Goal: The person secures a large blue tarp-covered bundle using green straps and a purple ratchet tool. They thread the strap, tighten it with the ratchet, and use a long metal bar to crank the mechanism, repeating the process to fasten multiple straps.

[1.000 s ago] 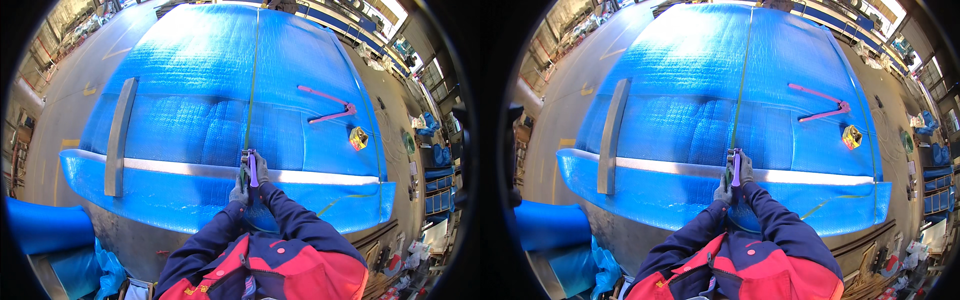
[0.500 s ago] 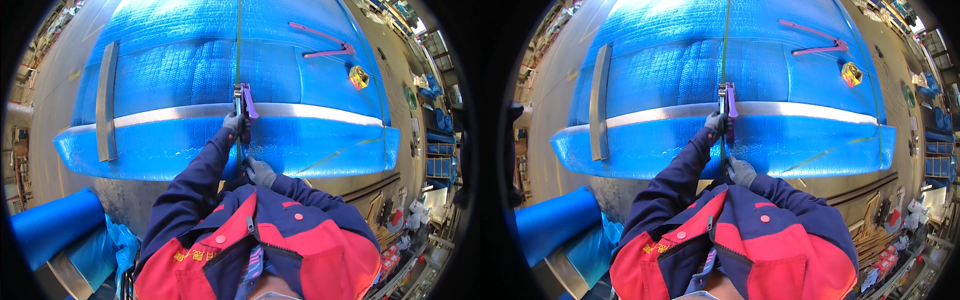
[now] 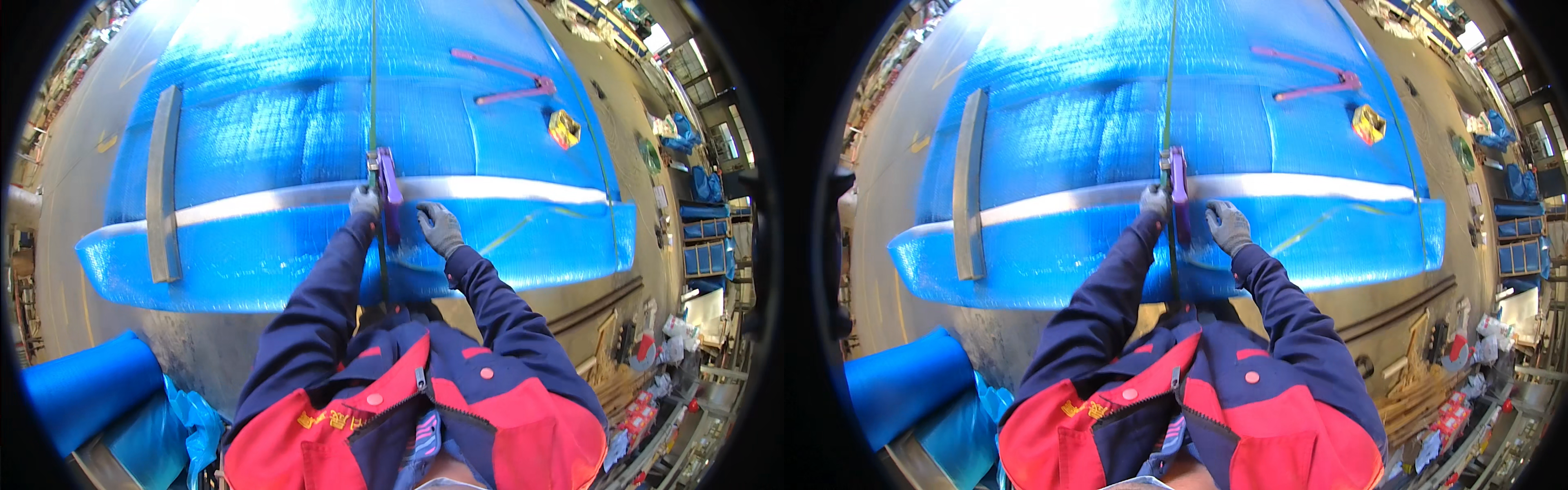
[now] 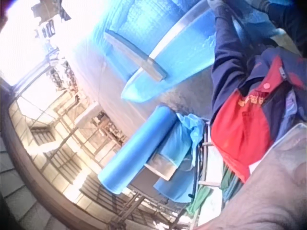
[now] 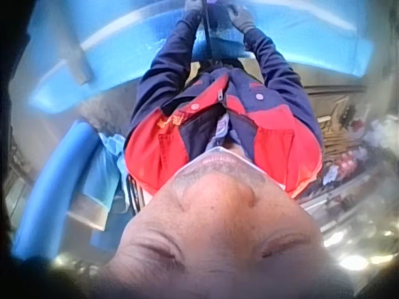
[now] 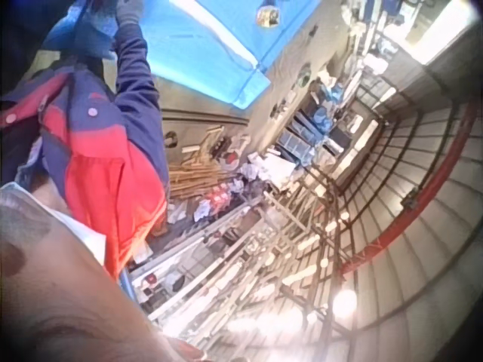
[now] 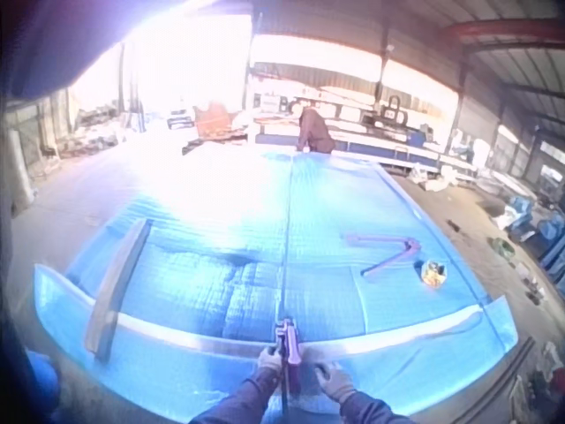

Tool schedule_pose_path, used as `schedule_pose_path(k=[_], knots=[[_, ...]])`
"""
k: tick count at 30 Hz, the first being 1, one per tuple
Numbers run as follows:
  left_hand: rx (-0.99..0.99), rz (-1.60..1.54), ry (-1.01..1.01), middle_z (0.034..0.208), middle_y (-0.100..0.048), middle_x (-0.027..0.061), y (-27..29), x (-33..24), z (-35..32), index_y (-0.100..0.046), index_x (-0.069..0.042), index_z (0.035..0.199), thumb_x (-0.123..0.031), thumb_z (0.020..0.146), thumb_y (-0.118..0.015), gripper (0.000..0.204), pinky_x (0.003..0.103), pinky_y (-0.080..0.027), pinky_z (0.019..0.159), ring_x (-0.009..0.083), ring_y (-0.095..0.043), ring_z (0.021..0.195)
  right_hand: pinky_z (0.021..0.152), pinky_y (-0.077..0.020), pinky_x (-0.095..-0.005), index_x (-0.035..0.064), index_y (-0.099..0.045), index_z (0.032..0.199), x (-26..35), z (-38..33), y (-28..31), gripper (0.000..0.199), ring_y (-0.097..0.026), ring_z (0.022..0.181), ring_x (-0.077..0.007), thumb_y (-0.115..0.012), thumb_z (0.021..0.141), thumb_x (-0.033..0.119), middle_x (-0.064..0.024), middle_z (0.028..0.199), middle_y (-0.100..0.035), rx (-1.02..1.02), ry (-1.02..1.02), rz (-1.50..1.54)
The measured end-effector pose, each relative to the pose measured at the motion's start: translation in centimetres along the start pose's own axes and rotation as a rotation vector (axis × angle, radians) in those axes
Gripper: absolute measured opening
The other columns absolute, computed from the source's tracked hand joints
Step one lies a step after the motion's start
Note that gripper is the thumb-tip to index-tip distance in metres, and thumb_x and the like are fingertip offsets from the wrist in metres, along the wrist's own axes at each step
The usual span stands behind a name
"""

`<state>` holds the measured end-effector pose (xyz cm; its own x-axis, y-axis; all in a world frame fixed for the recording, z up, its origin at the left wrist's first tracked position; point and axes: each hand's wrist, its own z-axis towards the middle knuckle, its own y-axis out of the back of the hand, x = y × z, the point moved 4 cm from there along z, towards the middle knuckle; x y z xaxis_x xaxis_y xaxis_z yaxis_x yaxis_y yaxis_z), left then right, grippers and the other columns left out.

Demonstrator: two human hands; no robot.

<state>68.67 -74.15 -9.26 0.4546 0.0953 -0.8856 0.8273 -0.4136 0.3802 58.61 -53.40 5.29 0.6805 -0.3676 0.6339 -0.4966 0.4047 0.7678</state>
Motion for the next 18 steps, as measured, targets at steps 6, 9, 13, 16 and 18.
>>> schedule_pose_path(k=[6, 9, 13, 16, 18], knots=[[0.075, -0.126, 0.171, 0.093, -0.074, 0.0198, 0.5, -0.6, -1.4, -0.07, -0.003, 0.103, -0.024, 0.094, -0.065, 0.024, 0.043, -0.054, 0.077, 0.0312, -0.073, 0.086, 0.097, -0.0496, -0.0499, 0.009, -0.06, 0.13, -2.1, 8.1, -5.1, 0.052, -0.06, 0.114, -0.0422, -0.066, 0.089, 0.041, -0.0215, 0.125, -0.063, 0.035, -0.081, -0.257], [0.042, -0.08, 0.101, 0.091, -0.073, 0.0197, 0.7, -0.7, -1.5, -0.07, -0.004, 0.104, -0.025, 0.095, -0.065, 0.024, 0.042, -0.053, 0.075, 0.0318, -0.073, 0.084, 0.106, -0.0416, -0.0542, 0.008, -0.055, 0.137, -2.4, 7.9, -6.9, 0.059, -0.048, 0.128, -0.0428, -0.065, 0.088, 0.039, -0.0209, 0.14, -0.051, 0.143, -0.196, -0.358], [0.016, -0.069, 0.054, 0.092, -0.073, 0.0181, 0.5, -0.1, -2.0, -0.069, -0.002, 0.106, -0.021, 0.096, -0.063, 0.022, 0.04, -0.053, 0.078, 0.0285, -0.07, 0.086, 0.106, -0.0408, -0.0533, 0.0096, -0.052, 0.14, -1.7, 7.5, -6.4, 0.061, -0.049, 0.127, -0.0422, -0.067, 0.088, 0.037, -0.0206, 0.137, -0.053, 0.173, -0.128, -0.446], [-0.001, -0.089, 0.039, 0.088, -0.072, 0.0131, 0.4, 0.4, -2.3, -0.069, -0.001, 0.107, -0.018, 0.097, -0.063, 0.02, 0.036, -0.051, 0.073, 0.0215, -0.067, 0.08, 0.105, -0.0417, -0.0532, 0.0099, -0.053, 0.139, -1.6, 8.1, -5.8, 0.06, -0.049, 0.127, -0.0421, -0.068, 0.087, 0.037, -0.0203, 0.137, -0.053, 0.254, -0.155, -0.383], [0.086, -0.169, 0.205, 0.102, -0.073, 0.0205, -0.1, 1.2, -2.7, -0.068, -0.002, 0.11, -0.022, 0.097, -0.063, 0.024, 0.041, -0.051, 0.089, 0.0335, -0.071, 0.102, 0.104, -0.043, -0.053, 0.01, -0.054, 0.138, -1.7, 8.5, -5.5, 0.06, -0.049, 0.128, -0.0415, -0.069, 0.087, 0.037, -0.0196, 0.137, -0.052, 0.254, -0.157, -0.351]])
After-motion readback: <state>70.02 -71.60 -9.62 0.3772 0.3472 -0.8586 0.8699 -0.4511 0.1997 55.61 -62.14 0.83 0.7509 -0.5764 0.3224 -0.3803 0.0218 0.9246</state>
